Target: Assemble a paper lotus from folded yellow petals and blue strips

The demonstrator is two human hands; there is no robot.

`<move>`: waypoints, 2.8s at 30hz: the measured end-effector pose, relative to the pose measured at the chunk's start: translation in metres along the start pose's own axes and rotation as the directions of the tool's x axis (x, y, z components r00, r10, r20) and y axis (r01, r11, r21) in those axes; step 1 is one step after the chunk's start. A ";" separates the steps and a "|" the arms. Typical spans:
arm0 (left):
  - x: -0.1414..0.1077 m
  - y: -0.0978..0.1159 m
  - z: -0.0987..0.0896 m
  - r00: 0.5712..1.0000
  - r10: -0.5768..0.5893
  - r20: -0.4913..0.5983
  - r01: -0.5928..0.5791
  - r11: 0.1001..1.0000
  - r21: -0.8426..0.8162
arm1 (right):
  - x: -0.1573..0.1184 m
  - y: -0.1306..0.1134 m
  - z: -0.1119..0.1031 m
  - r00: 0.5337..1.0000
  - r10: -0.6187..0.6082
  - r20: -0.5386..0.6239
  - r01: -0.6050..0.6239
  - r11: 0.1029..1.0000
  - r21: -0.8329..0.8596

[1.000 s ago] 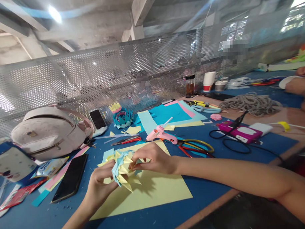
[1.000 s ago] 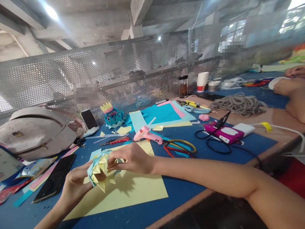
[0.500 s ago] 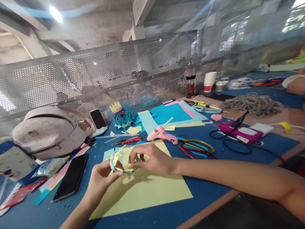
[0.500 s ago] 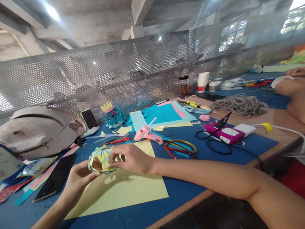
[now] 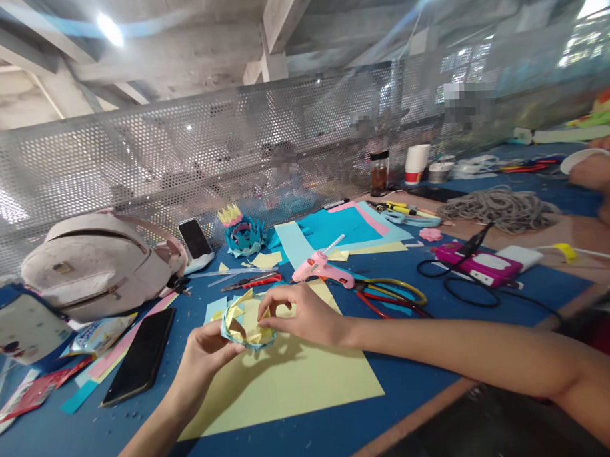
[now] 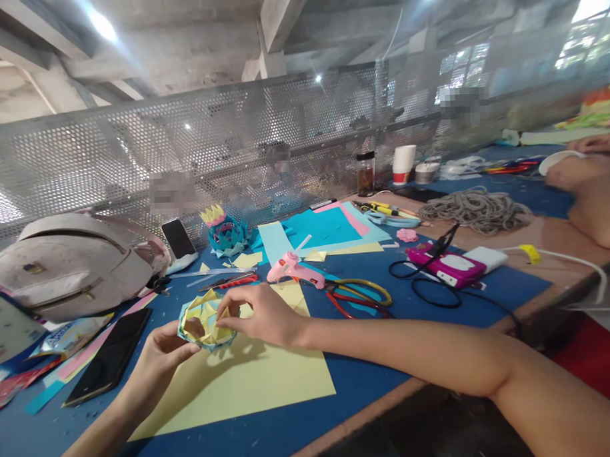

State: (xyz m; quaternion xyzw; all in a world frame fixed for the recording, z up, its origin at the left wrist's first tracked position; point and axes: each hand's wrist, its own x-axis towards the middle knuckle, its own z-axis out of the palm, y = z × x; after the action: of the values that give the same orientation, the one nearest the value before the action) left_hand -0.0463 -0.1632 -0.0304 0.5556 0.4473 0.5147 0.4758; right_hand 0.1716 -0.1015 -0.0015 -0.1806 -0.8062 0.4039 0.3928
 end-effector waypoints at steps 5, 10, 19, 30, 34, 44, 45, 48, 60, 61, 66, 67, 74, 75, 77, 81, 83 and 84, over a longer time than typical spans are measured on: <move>-0.001 0.001 0.002 1.000 -0.006 -0.009 0.006 0.999 -0.042 | 0.000 -0.004 0.000 1.000 0.022 -0.001 -0.022 0.999 0.049; 0.000 0.001 0.004 0.999 -0.037 -0.027 0.035 0.996 -0.084 | -0.001 -0.004 0.001 0.997 0.073 0.025 -0.075 0.992 0.098; -0.001 0.008 0.008 0.991 -0.076 -0.114 0.067 0.995 -0.079 | 0.001 0.004 0.003 0.990 0.137 0.045 -0.143 0.975 0.169; -0.002 0.012 0.012 0.986 -0.089 -0.140 0.096 0.995 0.042 | 0.001 0.003 0.003 0.987 0.153 0.044 -0.155 0.987 0.031; 0.000 0.012 0.008 0.982 -0.118 -0.149 0.117 0.993 -0.017 | 0.003 0.008 -0.002 0.980 0.151 0.132 -0.160 0.985 0.057; 0.003 0.010 0.004 0.976 -0.160 -0.148 0.150 0.986 -0.076 | 0.011 0.023 -0.015 0.923 0.202 0.328 -0.286 0.929 0.233; 0.002 0.010 0.004 0.976 -0.162 -0.144 0.152 0.985 -0.077 | 0.011 0.023 -0.014 0.924 0.212 0.320 -0.296 0.924 0.242; 0.003 0.007 0.003 0.978 -0.161 -0.136 0.154 0.986 -0.056 | 0.011 0.021 -0.012 0.922 0.231 0.309 -0.308 0.924 0.228; 0.004 0.001 0.001 0.987 -0.137 -0.082 0.140 0.990 0.027 | 0.010 0.012 -0.012 0.900 0.290 0.324 -0.340 0.934 0.109; 0.004 0.001 0.001 0.988 -0.134 -0.080 0.137 0.990 0.028 | 0.010 0.012 -0.012 0.897 0.291 0.334 -0.342 0.934 0.105; 0.004 -0.001 0.001 0.988 -0.124 -0.092 0.128 0.991 0.044 | 0.010 0.010 -0.012 0.892 0.283 0.352 -0.343 0.932 0.119; 0.004 -0.001 0.001 0.988 -0.123 -0.098 0.128 0.990 0.050 | 0.010 0.010 -0.012 0.894 0.283 0.347 -0.340 0.933 0.115; 0.003 -0.001 0.001 0.985 -0.122 -0.119 0.133 0.987 0.093 | 0.008 0.008 -0.008 0.908 0.271 0.319 -0.304 0.951 0.059; 0.003 -0.001 0.001 0.985 -0.122 -0.122 0.134 0.986 0.097 | 0.008 0.008 -0.007 0.909 0.269 0.317 -0.303 0.951 0.062; 0.003 -0.001 0.002 0.984 -0.121 -0.132 0.135 0.986 0.097 | 0.009 0.008 -0.006 0.908 0.269 0.322 -0.305 0.950 0.067; 0.001 -0.001 0.005 0.982 -0.114 -0.152 0.128 0.988 0.084 | 0.009 0.011 -0.005 0.905 0.274 0.325 -0.310 0.949 0.062; 0.000 0.000 0.007 0.981 -0.108 -0.160 0.122 0.989 0.079 | 0.008 0.013 -0.005 0.910 0.271 0.314 -0.303 0.951 0.057; 0.000 0.000 0.008 0.981 -0.104 -0.166 0.118 0.990 0.077 | 0.008 0.014 -0.004 0.913 0.265 0.310 -0.295 0.954 0.052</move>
State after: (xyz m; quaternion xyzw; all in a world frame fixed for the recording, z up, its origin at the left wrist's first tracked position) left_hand -0.0379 -0.1643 -0.0303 0.5063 0.5366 0.5108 0.4414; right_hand 0.1697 -0.0862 -0.0072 -0.2117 -0.8013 0.5175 0.2126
